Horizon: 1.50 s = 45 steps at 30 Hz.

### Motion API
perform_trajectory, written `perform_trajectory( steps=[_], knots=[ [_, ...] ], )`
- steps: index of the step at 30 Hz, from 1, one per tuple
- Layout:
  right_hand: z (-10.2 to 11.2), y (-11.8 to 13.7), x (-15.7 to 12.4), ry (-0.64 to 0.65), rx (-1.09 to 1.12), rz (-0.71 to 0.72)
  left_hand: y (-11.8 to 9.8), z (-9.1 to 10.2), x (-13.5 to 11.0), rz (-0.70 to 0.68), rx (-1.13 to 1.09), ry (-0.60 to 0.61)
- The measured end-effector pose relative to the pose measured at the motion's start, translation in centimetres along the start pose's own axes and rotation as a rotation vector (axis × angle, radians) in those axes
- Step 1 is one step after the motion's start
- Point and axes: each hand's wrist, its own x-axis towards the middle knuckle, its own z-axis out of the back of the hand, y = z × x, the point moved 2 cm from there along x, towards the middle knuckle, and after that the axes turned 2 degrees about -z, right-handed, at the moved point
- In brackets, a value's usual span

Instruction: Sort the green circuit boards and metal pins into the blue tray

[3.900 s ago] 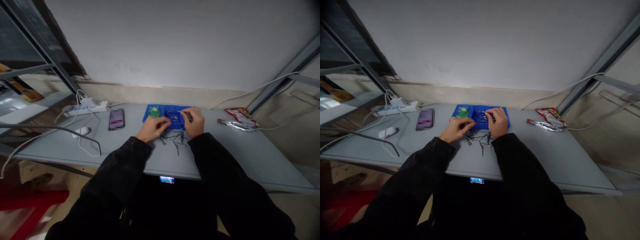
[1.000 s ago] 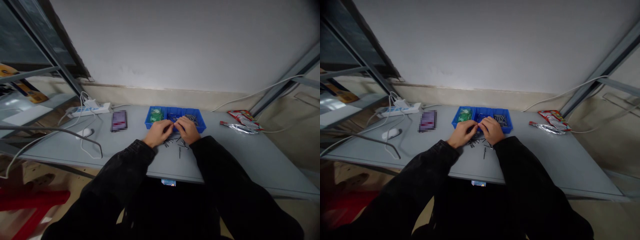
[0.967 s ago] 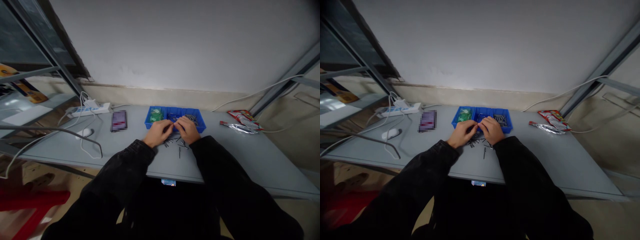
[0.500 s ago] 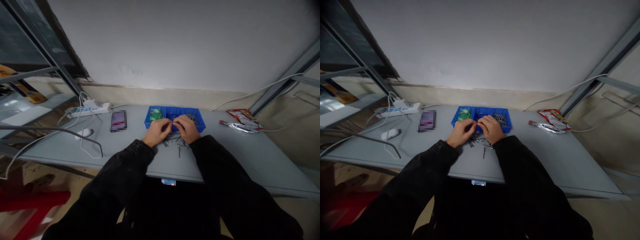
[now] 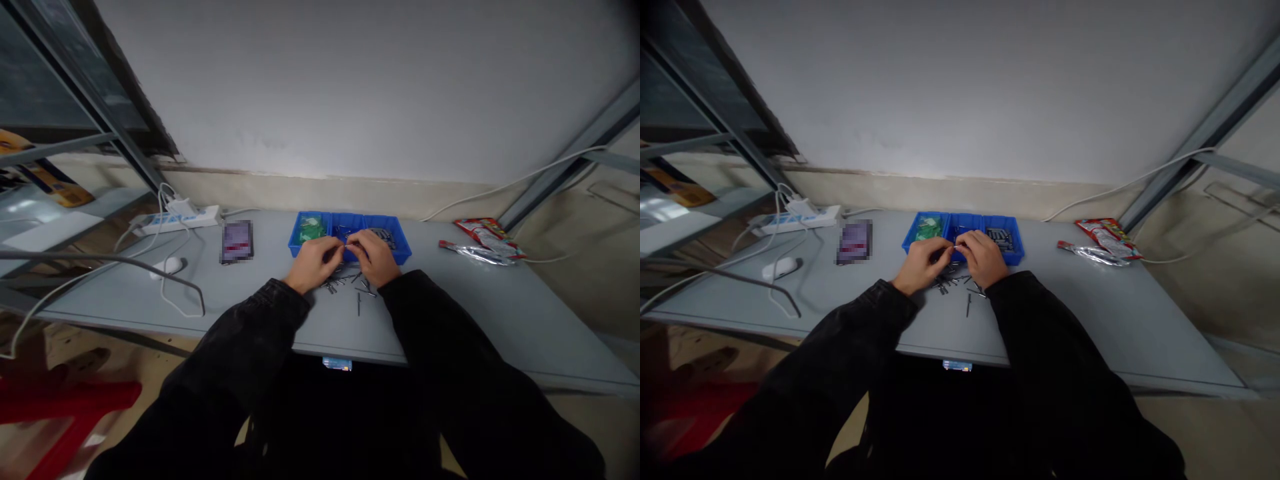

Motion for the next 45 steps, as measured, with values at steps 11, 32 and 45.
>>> perform_trajectory(
  steps=[11,32,45],
  knots=[
    [-0.3,-0.4,-0.4,-0.015,0.024,-0.039,0.0,0.0,0.0,0.007,0.018,-0.013],
    [-0.4,-0.6,-0.4,-0.012,0.030,-0.070,0.0,-0.1,0.0,0.006,0.019,-0.004],
    [-0.6,-0.9,-0.5,-0.003,0.029,-0.081,0.0,-0.1,0.0,-0.008,0.006,-0.008]
  ],
)
